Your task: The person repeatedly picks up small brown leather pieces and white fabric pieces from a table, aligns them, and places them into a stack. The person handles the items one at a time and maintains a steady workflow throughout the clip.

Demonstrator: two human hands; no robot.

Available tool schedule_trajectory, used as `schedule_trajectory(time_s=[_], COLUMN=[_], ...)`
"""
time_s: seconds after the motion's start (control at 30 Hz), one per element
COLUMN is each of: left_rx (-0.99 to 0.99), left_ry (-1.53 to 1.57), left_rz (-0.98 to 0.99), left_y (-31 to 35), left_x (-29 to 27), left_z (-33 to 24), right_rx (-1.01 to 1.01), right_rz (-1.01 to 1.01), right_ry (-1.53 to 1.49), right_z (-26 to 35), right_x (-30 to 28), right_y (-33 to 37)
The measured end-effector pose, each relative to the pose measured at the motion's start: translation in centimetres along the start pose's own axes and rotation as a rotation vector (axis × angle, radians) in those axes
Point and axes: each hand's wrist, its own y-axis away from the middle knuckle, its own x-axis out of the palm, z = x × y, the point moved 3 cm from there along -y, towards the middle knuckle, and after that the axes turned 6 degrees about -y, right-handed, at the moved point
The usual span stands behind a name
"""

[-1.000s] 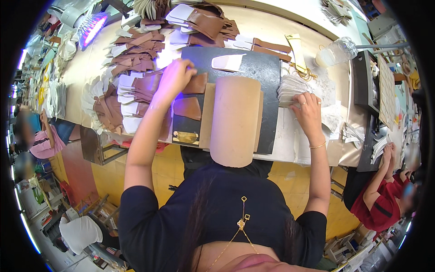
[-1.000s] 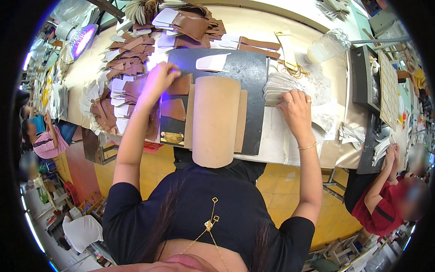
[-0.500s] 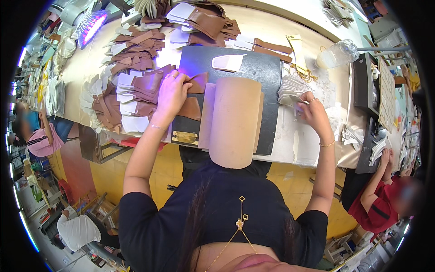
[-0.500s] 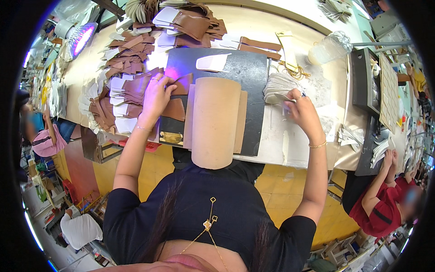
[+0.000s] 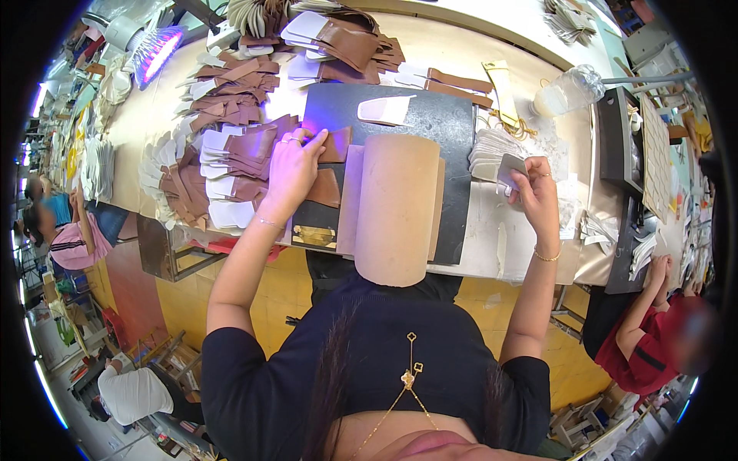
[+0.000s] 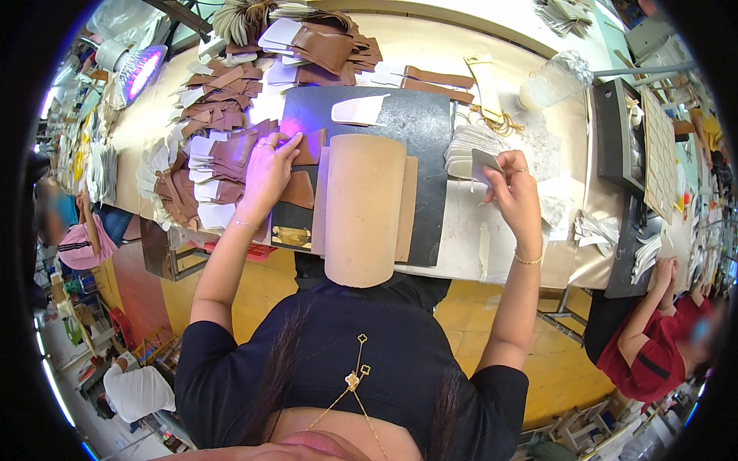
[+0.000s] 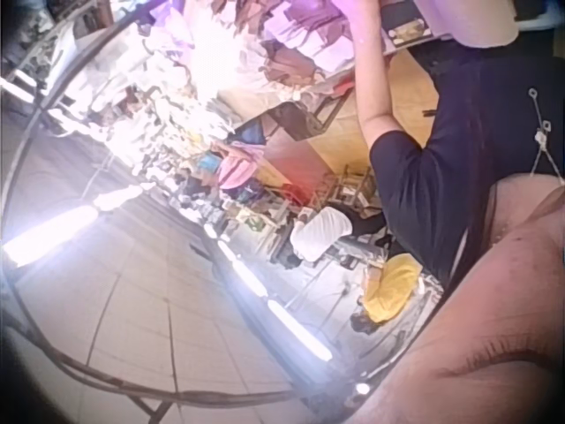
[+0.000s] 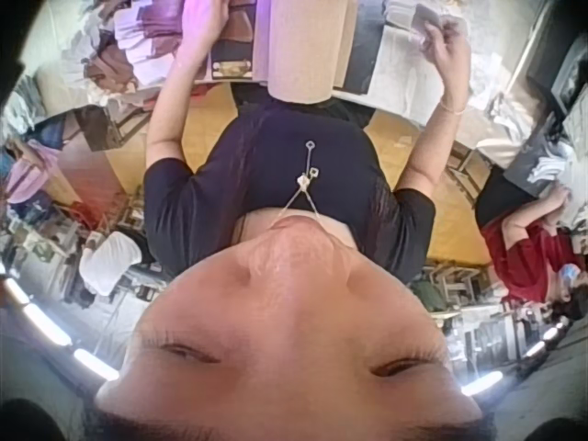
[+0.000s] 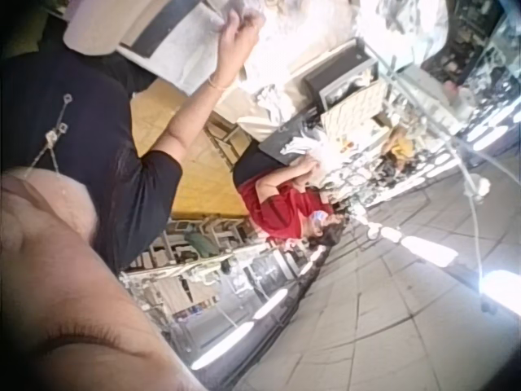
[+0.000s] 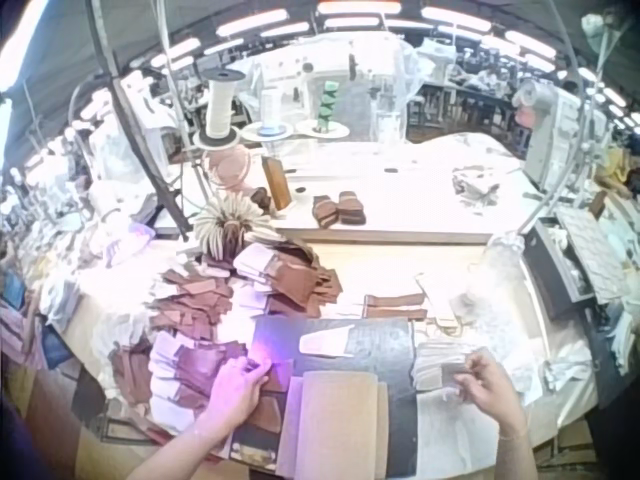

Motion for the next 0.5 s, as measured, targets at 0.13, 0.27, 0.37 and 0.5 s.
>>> schedule_trajectory(time_s=[0.13, 0.27, 0.37, 0.5], left_rx=[0.034, 0.068, 0.071, 0.057], left_ry=[-0.012, -0.022, -0.046, -0.009], left_rz=[-0.050, -0.071, -0.071, -0.076], left_y=[0.2, 0.3, 0.4, 0.4], left_x=[0.0, 0.0, 0.2, 0.3], left_z=[-0.2, -0.1, 0.0, 0.0], right_rx=[-0.078, -0.107, -0.114, -0.121], right_rz=[-0.075, -0.083, -0.079, -0.089], right_ry=[-0.166, -0.197, -0.150, -0.112], right_z=[0.4, 0.7, 0.8, 0.8], right_x=[0.7, 1.5, 1.9, 2.0], right_y=[0.8, 1.4, 1.7, 2.0])
